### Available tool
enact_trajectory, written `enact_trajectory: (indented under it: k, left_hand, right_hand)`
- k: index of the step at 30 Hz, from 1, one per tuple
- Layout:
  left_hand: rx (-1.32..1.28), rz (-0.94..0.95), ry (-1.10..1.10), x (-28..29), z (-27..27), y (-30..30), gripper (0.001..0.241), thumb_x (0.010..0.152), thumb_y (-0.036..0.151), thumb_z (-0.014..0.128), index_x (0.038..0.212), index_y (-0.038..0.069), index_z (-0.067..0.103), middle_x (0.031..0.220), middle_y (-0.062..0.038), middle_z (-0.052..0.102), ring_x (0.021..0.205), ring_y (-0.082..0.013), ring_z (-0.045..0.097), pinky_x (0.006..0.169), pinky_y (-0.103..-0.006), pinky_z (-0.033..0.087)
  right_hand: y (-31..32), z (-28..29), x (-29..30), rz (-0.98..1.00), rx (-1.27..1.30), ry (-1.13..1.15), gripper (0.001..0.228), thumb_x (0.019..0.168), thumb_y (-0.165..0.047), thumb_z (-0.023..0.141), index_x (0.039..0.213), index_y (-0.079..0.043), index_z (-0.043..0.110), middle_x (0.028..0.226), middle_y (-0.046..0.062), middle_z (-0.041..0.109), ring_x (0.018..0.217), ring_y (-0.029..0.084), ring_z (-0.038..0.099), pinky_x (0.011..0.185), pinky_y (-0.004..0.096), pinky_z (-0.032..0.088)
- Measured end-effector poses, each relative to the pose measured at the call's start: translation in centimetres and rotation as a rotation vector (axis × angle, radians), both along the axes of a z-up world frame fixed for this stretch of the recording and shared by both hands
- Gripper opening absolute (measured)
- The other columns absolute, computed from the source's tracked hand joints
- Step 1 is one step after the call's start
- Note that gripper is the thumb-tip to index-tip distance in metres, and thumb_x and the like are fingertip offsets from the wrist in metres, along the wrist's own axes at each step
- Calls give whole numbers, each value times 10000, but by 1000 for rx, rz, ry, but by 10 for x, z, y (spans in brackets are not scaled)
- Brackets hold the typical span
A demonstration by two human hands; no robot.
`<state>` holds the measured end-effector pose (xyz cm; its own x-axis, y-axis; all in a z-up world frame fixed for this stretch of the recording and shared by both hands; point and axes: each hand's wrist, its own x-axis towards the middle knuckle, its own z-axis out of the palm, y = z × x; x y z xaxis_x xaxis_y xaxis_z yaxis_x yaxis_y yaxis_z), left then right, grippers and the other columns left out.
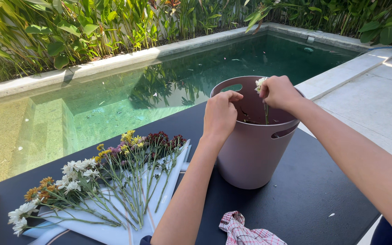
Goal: The person arranges a bouquet of flowers by cutting the stems with shears, wiping them with a cloth, and laying them onto a sheet of floral wrap.
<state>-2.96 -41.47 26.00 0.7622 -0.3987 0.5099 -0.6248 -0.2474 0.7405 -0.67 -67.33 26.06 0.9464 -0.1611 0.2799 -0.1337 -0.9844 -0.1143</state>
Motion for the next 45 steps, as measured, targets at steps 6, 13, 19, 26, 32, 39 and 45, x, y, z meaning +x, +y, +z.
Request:
enact_trajectory:
  k: [6,13,19,26,32,39,45]
  left_hand:
    - [-84,13,-16,-9,1,1,449,863,-42,402,1002,189,761,1007,-70,756,1084,-344,670,1046,-517,493]
    - [100,135,-88,-12,4,-13,287,905,164,552,1022,315,765,959,74,761,1057,-215,685,1208,-579,203]
    - [171,143,21,-50,38,-12,222,884,257,700,1064,152,777,979,-29,791,1047,-307,725,1216,-641,67]
    - [25,156,78,-43,30,-12,178,853,332,728,919,181,793,811,2,784,945,-341,752,1255,-556,88]
    - [-170,147,159,-44,37,4,177,911,347,696,1014,229,780,878,25,793,1021,-289,739,1271,-515,113]
    - [-498,153,204,-23,15,21,175,978,269,679,1058,133,753,928,-55,789,954,-199,749,1089,-459,451]
    - [-717,126,224,-29,17,55,207,969,243,702,1102,88,734,933,-74,784,911,-163,757,1003,-422,533]
  right_hand:
    - [4,19,-42,93,119,-376,194,749,54,763,857,-102,720,752,61,687,764,255,698,720,383,558]
    - [61,46,-80,398,253,-577,187,856,150,751,862,-16,664,902,200,683,874,374,733,724,401,595]
    - [83,50,-86,455,448,-582,228,859,-6,835,850,-26,608,864,162,722,958,284,737,650,320,591]
    - [89,50,-94,484,568,-514,223,889,3,804,922,-7,584,961,217,718,1024,316,731,750,380,613]
    - [92,52,-113,306,359,-181,479,865,-50,708,1332,-93,608,1134,117,733,1155,269,659,958,433,513]
    - [90,42,-109,249,272,-236,145,960,-127,684,1073,-138,774,949,107,767,1040,295,701,901,441,514]
    - [113,52,-122,396,164,-475,106,946,-86,742,1025,-129,798,941,75,765,1025,242,689,896,352,497]
